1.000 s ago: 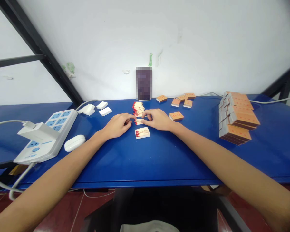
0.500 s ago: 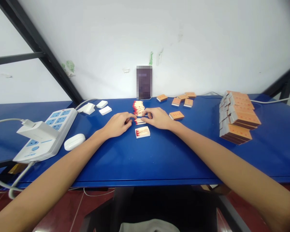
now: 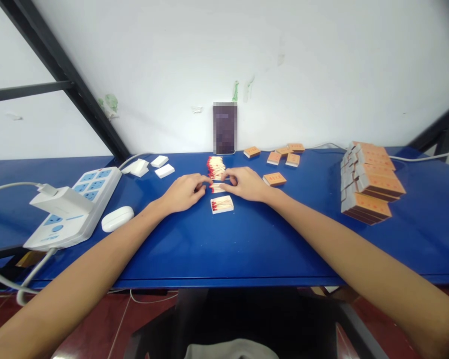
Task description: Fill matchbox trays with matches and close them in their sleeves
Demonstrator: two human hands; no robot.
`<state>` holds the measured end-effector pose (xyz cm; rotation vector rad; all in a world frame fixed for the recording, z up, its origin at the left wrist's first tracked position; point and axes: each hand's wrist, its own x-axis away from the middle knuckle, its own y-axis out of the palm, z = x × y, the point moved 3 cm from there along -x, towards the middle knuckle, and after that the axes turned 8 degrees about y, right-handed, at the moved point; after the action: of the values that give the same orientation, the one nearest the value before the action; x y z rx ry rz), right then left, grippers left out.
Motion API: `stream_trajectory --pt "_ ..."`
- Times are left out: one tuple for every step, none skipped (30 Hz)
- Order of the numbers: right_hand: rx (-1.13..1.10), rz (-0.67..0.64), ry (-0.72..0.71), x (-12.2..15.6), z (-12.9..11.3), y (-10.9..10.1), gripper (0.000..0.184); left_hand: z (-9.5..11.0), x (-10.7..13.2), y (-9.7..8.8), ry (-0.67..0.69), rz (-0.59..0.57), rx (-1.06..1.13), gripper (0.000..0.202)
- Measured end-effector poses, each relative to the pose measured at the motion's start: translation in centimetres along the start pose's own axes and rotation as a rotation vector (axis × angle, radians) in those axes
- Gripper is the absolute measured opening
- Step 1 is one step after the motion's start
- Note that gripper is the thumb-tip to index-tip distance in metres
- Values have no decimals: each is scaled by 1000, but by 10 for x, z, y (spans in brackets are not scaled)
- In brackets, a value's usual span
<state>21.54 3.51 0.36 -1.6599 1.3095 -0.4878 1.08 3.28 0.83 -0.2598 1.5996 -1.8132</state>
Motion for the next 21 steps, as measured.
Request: stream_trajectory --pt "0 1 6 0 0 0 23 0 0 0 3 -1 -2 34" --pt "1 4 14 -1 0 0 23 -1 0 0 5 -1 -5 34" --pt "6 8 24 -1 0 0 23 -1 0 0 6 -2 -7 34" --pt "12 10 33 -1 0 0 24 -1 0 1 5 -4 -8 34" --pt "20 10 40 -2 -1 0 24 -1 1 1 4 -6 -8 34" --pt "27 7 46 -2 -1 0 25 -2 0 1 4 -8 -10 35" --pt "35 3 50 -2 -2 0 25 -2 0 1 3 -9 -12 35" --pt "42 1 52 -2 -2 0 26 -2 0 1 4 -9 -14 35" --pt "49 0 54 -2 -3 0 26 -2 0 2 6 -8 -16 35" --pt "54 0 57 -2 -3 0 25 -2 0 2 9 -6 -17 35" --pt "58 -1 58 -2 -3 0 25 -2 0 2 10 -4 -16 35" --pt "58 -1 59 -2 -3 0 25 -2 0 2 10 -3 -14 35" --pt "55 -1 58 -2 -3 0 25 -2 0 1 10 -3 -13 34" --pt "49 -1 56 -2 -3 0 25 -2 0 1 10 -3 -12 34" --pt "41 -1 52 -2 -2 1 25 -1 0 1 9 -4 -13 34" --pt "32 0 47 -2 -2 1 26 -1 0 1 9 -5 -13 34" --pt "24 4 44 -2 -1 1 26 -1 0 1 8 -5 -14 34" --pt "17 10 44 -2 -1 1 26 0 0 1 8 -7 -14 34" --pt "9 20 48 -2 0 1 25 0 0 1 7 -7 -13 34" --pt "2 33 54 -3 0 1 24 0 0 1 7 -9 -10 34" --pt "-4 47 60 -3 0 1 23 0 0 1 7 -8 -7 34"
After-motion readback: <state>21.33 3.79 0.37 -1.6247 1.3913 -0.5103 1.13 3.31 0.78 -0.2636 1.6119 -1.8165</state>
